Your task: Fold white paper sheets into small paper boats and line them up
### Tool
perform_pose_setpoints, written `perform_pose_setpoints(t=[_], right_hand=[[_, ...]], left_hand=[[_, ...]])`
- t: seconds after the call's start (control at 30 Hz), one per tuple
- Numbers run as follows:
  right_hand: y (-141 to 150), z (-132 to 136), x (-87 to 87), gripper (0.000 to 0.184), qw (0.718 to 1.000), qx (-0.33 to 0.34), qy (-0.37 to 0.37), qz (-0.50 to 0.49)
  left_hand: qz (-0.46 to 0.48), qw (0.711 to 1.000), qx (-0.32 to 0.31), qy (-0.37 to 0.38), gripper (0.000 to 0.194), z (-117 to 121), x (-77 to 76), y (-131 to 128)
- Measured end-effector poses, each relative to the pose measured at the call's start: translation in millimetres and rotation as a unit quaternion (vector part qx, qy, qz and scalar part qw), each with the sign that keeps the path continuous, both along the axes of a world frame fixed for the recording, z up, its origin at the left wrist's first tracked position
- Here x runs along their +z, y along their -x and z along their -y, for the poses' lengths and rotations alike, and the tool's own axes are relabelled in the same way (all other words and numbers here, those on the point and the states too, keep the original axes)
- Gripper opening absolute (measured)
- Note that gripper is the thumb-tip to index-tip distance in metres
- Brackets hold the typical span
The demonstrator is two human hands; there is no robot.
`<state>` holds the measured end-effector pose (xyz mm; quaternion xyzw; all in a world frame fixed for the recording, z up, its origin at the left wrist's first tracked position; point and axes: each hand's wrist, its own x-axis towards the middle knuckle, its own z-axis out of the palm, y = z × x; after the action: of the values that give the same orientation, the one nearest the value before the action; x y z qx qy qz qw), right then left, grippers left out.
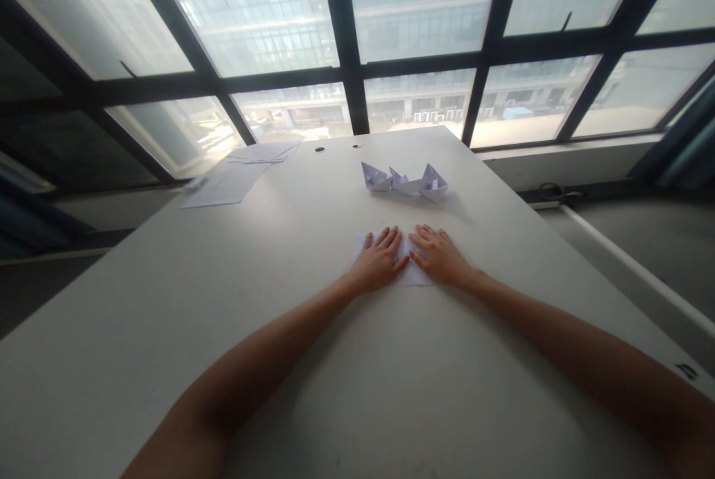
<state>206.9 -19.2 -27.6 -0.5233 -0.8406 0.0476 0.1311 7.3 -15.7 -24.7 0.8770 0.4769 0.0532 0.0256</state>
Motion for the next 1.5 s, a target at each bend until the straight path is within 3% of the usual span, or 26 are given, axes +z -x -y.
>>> perform_pose_setpoints(t=[1.5], right_hand=[[-1.0, -2.1, -2.7, 0.052, 1.0, 0.003, 0.002, -0.001]], left_hand=[[0.003, 1.0, 0.0, -0.001, 0.068, -0.4, -0.4, -0.7]])
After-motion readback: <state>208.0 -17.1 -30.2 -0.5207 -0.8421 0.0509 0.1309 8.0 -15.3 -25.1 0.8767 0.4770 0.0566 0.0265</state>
